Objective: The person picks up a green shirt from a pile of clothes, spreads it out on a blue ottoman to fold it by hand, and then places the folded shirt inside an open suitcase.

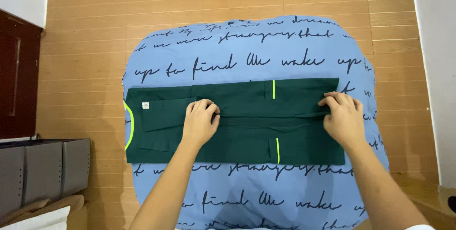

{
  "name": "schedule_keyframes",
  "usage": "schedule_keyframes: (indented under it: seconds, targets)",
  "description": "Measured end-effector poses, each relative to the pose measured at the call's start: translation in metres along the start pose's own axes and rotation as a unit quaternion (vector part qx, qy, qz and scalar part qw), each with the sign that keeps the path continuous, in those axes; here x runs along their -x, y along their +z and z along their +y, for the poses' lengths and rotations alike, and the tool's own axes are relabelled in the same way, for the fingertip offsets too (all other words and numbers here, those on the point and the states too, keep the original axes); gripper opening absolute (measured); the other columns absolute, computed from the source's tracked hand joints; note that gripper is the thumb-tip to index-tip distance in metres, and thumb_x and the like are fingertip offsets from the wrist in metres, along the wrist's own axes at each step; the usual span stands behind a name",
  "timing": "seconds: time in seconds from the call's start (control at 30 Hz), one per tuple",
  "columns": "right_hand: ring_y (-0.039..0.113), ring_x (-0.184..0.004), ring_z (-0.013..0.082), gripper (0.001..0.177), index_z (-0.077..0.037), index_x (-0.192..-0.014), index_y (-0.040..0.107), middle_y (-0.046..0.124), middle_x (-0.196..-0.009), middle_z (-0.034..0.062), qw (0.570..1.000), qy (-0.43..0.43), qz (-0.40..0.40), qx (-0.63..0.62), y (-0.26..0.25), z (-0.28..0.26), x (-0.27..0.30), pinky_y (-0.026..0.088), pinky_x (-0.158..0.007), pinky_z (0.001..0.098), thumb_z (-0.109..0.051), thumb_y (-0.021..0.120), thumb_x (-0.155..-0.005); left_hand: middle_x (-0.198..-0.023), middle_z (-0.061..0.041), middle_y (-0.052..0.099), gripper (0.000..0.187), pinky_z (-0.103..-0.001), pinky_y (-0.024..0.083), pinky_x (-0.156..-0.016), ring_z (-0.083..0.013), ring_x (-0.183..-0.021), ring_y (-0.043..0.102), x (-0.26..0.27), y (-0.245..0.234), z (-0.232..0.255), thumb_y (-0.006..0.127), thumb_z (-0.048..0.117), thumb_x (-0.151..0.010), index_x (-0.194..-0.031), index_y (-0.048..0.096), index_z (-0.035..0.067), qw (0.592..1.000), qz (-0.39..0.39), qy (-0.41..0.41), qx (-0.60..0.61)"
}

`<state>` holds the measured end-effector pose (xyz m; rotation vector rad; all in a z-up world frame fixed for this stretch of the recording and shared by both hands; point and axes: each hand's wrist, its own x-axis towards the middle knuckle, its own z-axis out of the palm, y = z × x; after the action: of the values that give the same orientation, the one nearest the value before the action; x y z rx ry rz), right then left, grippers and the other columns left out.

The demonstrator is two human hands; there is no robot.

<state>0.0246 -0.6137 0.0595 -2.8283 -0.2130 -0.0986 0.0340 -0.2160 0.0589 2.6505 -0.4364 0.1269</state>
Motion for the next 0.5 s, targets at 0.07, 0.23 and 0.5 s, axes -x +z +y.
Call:
schedule_keyframes:
  seconds: [0.07, 0.23, 0.5]
  targets:
    - [0.054, -0.134, 0.0212, 0.042, -0.017, -0.107, 0.071, 0.065, -0.134, -0.0017, 0.997, 0.072, -0.001, 0.008, 0.004, -0.018, -0.003, 0.034, -0.114, 0.048, 0.0, 0.065, -0.069, -0.101, -0.005, 0.063, 0.008, -0.048, 0.04, -0.102, -0.026, -0.105, 0.06, -0.003, 0.004, 0.008, 0.074, 0.018, -0.084, -0.088, 0.069, 0.012, 0.998, -0.001, -0.057, -0.01]
    - [0.045, -0.14, 0.0241, 0.048, -0.015, -0.126, 0.064, 0.058, -0.141, 0.0063, 0.993, -0.035, 0.006, -0.114, 0.033, -0.088, -0.021, 0.028, -0.114, 0.053, -0.026, 0.07, -0.079, -0.128, -0.01, 0.059, 0.03, -0.048, 0.038, -0.11, -0.0307, -0.127, 0.053, -0.023, 0.03, 0.032, 0.07, 0.023, -0.092, -0.121, 0.066, 0.016, 0.997, 0.01, -0.077, 0.003]
    - [0.024, -0.154, 0.0253, 0.064, -0.023, -0.158, 0.036, 0.029, -0.166, 0.0091, 0.992, -0.103, -0.068, -0.018, 0.069, -0.058, -0.044, 0.017, -0.121, 0.058, -0.044, 0.049, -0.099, -0.167, -0.02, 0.016, 0.084, -0.057, 0.014, -0.121, -0.0367, -0.154, 0.013, -0.042, 0.066, 0.037, 0.074, 0.049, -0.086, -0.157, 0.035, 0.032, 0.989, -0.097, -0.109, -0.013]
